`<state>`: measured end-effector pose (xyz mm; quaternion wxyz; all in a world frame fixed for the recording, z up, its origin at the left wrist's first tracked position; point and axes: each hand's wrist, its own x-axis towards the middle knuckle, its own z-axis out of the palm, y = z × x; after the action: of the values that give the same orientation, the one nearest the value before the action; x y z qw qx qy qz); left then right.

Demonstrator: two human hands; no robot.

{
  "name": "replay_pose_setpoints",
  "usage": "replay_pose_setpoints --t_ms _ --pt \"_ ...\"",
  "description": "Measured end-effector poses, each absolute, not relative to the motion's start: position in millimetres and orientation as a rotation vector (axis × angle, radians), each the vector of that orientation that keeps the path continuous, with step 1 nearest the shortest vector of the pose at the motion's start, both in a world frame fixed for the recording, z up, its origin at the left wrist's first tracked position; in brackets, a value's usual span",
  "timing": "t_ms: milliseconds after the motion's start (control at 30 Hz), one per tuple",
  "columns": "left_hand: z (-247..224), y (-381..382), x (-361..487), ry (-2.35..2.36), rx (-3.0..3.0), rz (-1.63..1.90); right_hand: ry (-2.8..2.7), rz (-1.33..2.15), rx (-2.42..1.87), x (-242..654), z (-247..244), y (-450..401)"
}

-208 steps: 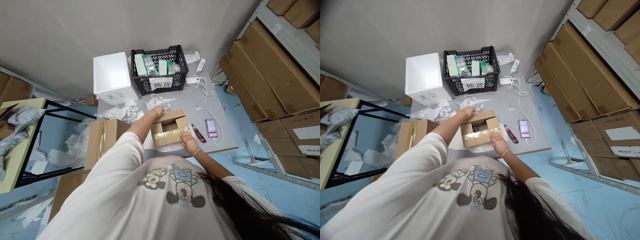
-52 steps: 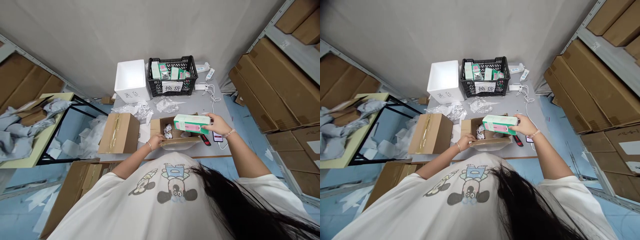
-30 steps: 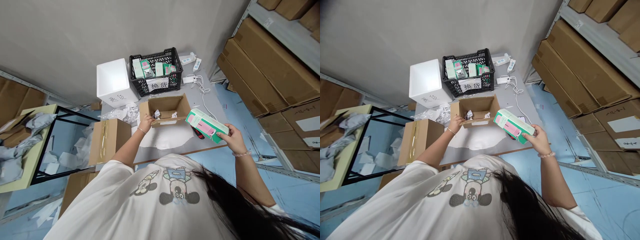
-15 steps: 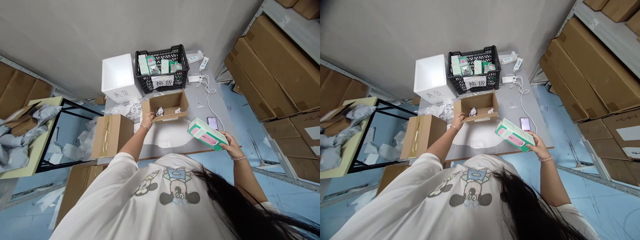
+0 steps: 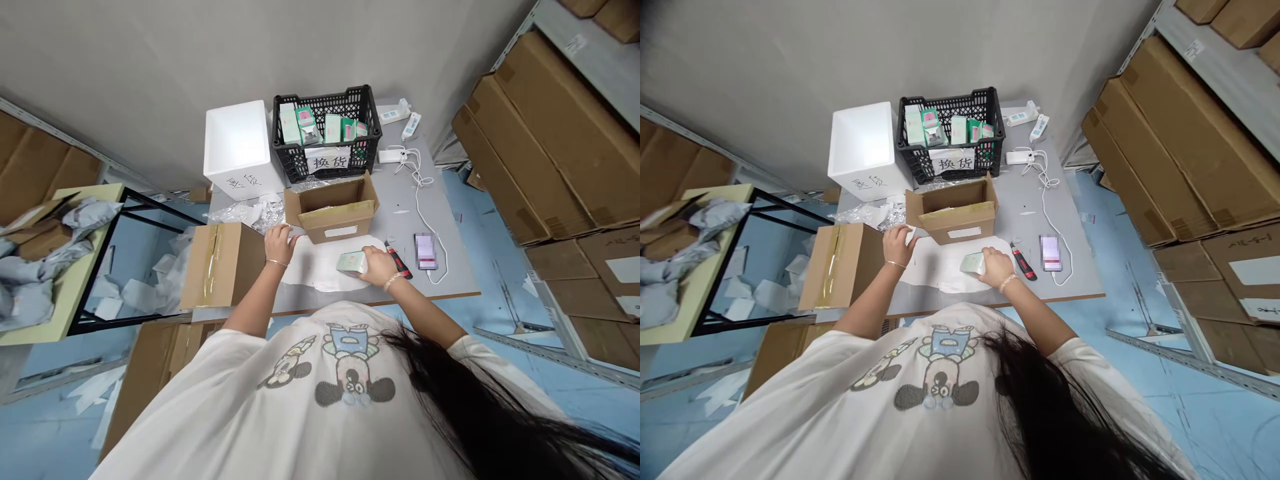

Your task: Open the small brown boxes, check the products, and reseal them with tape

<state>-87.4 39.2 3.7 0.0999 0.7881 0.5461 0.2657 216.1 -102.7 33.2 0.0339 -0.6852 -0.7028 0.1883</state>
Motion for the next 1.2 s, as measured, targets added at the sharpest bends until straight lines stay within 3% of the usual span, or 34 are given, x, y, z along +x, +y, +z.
replay_pose_setpoints --t_ms 133,367,700,1033,1200 --pt "-8.6 -9.9 -90.3 1.621 2.268 0.830 -2.232 0.569 -1.957 188.9 15.1 -88.1" --pt "-47.4 -65.9 -43.6 1.318 1.999 0.505 -2.245 0.624 -1.766 176.4 -5.1 -85.6" --pt "-62.7 -53.7 -9.5 1.192 1.649 0.513 -2.074 0.752 -1.677 173.2 -14.8 -86.6" --pt "-41.7 -56.8 6.0 1.082 1.703 0.498 -1.607 0.794 -1.914 166.7 -30.2 -103.9" --pt "-28.1 -39.5 13.8 1.028 1.988 0.301 -1.595 0.899 -1.855 164.2 -31.7 -119.1"
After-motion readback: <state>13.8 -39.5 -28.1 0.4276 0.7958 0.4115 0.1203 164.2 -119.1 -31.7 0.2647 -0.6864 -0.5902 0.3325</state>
